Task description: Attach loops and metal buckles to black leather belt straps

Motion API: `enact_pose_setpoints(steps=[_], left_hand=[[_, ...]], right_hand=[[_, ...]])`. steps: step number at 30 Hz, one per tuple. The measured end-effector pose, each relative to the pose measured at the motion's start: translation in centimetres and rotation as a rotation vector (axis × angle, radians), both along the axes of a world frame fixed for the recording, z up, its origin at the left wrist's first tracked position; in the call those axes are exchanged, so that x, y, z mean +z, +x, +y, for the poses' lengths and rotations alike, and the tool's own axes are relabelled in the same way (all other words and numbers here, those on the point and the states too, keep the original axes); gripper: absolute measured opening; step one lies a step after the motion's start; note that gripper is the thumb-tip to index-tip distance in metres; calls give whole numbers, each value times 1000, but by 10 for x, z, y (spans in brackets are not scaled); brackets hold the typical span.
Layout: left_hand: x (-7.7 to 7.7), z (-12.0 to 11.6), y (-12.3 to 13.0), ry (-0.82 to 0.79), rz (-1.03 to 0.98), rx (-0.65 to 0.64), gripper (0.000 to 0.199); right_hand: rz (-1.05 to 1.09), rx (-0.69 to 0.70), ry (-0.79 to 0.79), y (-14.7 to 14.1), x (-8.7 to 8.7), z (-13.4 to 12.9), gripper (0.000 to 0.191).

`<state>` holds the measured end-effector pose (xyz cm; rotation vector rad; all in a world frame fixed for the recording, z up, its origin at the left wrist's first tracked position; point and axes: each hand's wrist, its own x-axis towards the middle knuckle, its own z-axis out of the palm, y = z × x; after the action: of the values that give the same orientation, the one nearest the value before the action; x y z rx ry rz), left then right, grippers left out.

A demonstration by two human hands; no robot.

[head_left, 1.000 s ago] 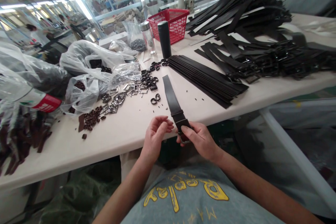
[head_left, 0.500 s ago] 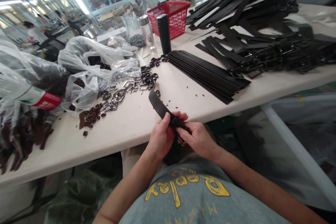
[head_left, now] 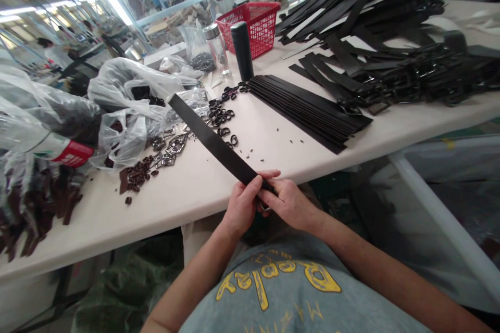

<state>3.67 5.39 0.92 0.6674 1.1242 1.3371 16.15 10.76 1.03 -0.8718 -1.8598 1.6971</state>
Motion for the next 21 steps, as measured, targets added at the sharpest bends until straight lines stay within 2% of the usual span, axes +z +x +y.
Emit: enact_pose_setpoints(steps=[3, 5, 7, 10, 13, 15, 18, 21], left_hand=[[-3, -10, -5, -37, -1, -71, 49], [-7, -18, -8, -65, 9, -119, 53], [-11, -24, -10, -45, 35, -169, 56], [-10, -27, -13, 31, 152, -190, 55], [-2, -23, -20, 84, 298, -115, 54], [3, -19, -29, 50, 377, -79, 53], [6, -16, -52, -8, 467, -20, 54], [4, -16, -77, -45, 492, 103, 54]], right_hand=[[138, 139, -212, 3, 3, 0, 36], [152, 200, -248, 6, 5, -1, 40], [136, 246, -192, 10, 9, 0, 38], [69, 257, 56, 17, 19, 6, 32], [-36, 191, 321, 29, 38, 23, 26], [-100, 120, 406, 42, 52, 42, 20], [-194, -38, 410, 70, 73, 85, 23], [-378, -228, 370, 102, 90, 140, 33]])
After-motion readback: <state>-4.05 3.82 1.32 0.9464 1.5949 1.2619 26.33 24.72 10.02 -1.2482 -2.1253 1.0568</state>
